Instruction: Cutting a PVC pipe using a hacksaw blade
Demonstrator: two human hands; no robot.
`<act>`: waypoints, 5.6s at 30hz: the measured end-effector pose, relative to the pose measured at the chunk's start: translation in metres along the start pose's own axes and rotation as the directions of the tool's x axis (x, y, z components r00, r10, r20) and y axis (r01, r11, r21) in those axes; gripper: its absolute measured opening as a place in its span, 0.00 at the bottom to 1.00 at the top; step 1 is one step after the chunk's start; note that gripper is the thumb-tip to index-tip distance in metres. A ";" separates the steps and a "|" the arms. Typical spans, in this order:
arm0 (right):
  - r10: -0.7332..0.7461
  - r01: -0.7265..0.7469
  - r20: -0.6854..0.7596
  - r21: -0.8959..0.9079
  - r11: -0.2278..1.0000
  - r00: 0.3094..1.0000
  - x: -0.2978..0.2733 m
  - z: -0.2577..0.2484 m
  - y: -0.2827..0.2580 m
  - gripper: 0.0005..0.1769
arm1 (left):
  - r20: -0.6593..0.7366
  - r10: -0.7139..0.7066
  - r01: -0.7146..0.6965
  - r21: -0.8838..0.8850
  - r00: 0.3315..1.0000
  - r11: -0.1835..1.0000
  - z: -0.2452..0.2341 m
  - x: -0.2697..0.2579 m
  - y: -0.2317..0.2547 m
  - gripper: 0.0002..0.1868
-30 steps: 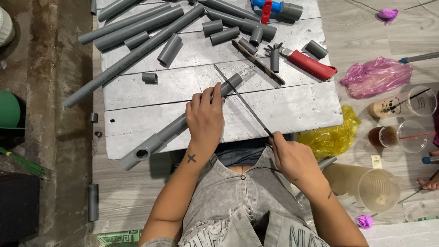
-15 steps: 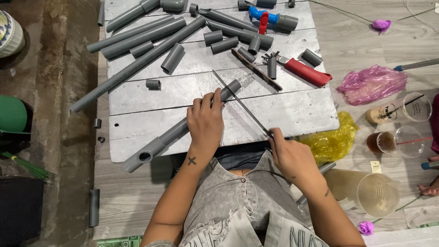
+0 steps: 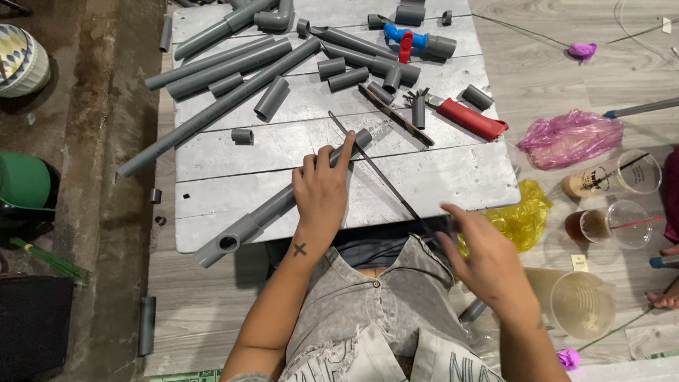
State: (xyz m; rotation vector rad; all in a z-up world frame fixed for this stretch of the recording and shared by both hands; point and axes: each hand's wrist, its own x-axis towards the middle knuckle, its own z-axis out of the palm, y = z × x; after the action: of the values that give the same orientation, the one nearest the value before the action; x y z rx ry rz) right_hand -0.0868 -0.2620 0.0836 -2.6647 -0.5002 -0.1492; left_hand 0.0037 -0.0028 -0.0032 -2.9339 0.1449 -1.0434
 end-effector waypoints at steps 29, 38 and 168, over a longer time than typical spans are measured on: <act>-0.276 0.190 0.487 0.219 0.957 0.829 0.050 0.192 -0.007 0.18 | 0.008 -0.004 0.005 -0.064 1.000 0.998 -0.003 -0.001 0.003 0.32; -0.316 0.230 0.596 0.218 0.949 0.738 0.016 0.071 -0.035 0.22 | 0.047 -0.031 0.036 -0.103 0.998 0.994 0.001 -0.003 0.000 0.33; 0.038 0.038 0.329 -0.221 0.975 0.944 -0.031 0.078 0.029 0.58 | 0.101 -0.160 0.164 -0.034 0.982 0.986 -0.004 0.002 -0.003 0.12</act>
State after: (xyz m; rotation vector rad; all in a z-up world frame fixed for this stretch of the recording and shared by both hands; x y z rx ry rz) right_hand -0.1031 -0.2636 -0.0033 -2.9274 -0.6200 0.2649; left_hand 0.0028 0.0002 0.0007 -3.0713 -0.0770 -0.9207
